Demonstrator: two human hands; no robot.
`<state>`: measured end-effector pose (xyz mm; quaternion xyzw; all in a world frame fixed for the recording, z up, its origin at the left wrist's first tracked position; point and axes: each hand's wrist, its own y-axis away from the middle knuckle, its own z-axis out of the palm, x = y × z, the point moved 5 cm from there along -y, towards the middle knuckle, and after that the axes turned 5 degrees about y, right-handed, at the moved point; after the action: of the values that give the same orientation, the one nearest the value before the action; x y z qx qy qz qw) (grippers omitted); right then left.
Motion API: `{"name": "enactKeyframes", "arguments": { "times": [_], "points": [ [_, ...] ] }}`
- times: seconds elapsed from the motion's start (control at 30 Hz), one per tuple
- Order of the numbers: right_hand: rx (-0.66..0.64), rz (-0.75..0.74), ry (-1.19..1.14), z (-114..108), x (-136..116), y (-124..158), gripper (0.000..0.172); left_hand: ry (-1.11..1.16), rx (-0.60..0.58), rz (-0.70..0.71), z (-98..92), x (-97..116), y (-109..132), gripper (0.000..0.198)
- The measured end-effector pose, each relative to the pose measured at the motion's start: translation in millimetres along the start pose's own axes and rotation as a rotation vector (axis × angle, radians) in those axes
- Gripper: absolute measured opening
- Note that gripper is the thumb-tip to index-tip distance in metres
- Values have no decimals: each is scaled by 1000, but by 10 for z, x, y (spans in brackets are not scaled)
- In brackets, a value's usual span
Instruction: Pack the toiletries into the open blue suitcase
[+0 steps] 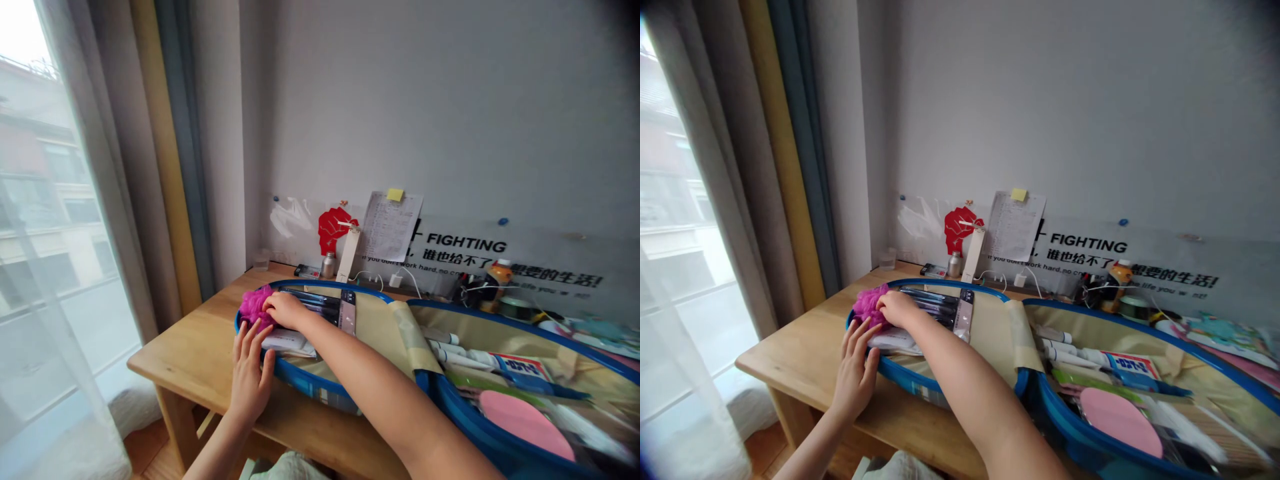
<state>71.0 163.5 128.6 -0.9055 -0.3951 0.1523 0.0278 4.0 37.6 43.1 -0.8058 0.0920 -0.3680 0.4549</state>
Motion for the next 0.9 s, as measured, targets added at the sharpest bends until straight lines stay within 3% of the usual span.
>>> {"name": "enactKeyframes", "arguments": {
  "times": [0.23, 0.43, 0.57, 0.7, 0.9],
  "points": [
    [-11, -57, -90, -224, 61, 95, 22, -4, -9, 3, -1, -2, -5, 35],
    [148, 39, -136, -859, 515, 553, 30, -17, -17, 23, -9, 7, -7, 35],
    [253, 163, -74, -1382, 1053, 1230, 28, -20, -15, 30, -9, 12, -6, 35],
    [364, 392, 49, -1797, 1648, 2098, 27, -20, -16, 39, -8, -8, 2, 35],
    [356, 742, 297, -1935, 2309, 3382, 13, -29, -15, 67, -11, -29, 3, 37]
  ]
}}
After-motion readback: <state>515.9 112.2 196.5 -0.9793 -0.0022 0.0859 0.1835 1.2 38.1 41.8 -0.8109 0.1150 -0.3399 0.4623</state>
